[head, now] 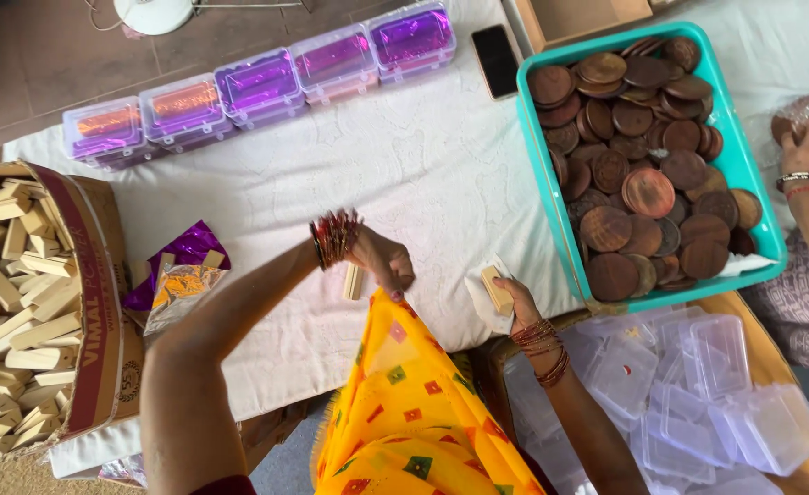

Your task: The person is seen cleaning and packaging wooden blocks into foil and plastic containers.

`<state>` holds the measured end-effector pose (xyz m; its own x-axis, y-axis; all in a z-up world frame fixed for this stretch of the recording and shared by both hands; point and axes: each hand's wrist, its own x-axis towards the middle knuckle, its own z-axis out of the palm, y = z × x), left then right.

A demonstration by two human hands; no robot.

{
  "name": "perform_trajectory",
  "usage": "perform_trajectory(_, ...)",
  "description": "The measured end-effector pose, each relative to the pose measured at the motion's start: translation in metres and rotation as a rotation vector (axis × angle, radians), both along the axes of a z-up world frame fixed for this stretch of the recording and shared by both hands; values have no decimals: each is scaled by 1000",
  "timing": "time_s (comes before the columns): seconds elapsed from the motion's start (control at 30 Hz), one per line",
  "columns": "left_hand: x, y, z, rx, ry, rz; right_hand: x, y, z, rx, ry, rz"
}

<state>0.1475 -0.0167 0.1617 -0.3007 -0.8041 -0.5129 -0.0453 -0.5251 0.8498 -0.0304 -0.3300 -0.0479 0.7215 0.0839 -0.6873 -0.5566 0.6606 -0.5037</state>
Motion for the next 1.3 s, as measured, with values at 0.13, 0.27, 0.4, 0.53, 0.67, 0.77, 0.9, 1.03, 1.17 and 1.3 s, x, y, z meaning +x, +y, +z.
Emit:
perform_trajectory(0.13, -30, -18, 13, 142, 401, 276, 3, 5, -14, -37, 39, 42)
perform_trajectory(0.27, -68, -34, -95, -143, -54, 508, 4, 23, 1, 13, 15, 37)
perform_trajectory(0.4, -124, -44, -144, -182, -270, 639, 7, 34, 3, 151, -64, 27)
perform_trajectory(0.53, -190, -27, -169, -186, -357, 529, -2, 44, 14, -12, -71, -18)
perform_trajectory(0.67, -222, 13, -184, -189, -461, 409, -15, 60, 26, -8, -69, -61)
perform_trajectory(0.77, -214, 56, -185, -196, -551, 314, -21, 73, 13, 7, -56, -100)
perform_trajectory(0.9, -199, 123, -211, -228, -585, 285, -22, 98, 4, 24, -53, -96)
perform_trajectory(1.03, -181, 180, -317, -265, -478, 283, -22, 132, 16, 93, -17, -81)
perform_trajectory(1.17, -202, 163, -271, -124, -334, 453, -20, 161, 26, 79, -61, -80)
perform_trajectory(1.3, -226, 112, -208, -559, 810, 631, -20, 185, 51, 41, -37, -54)
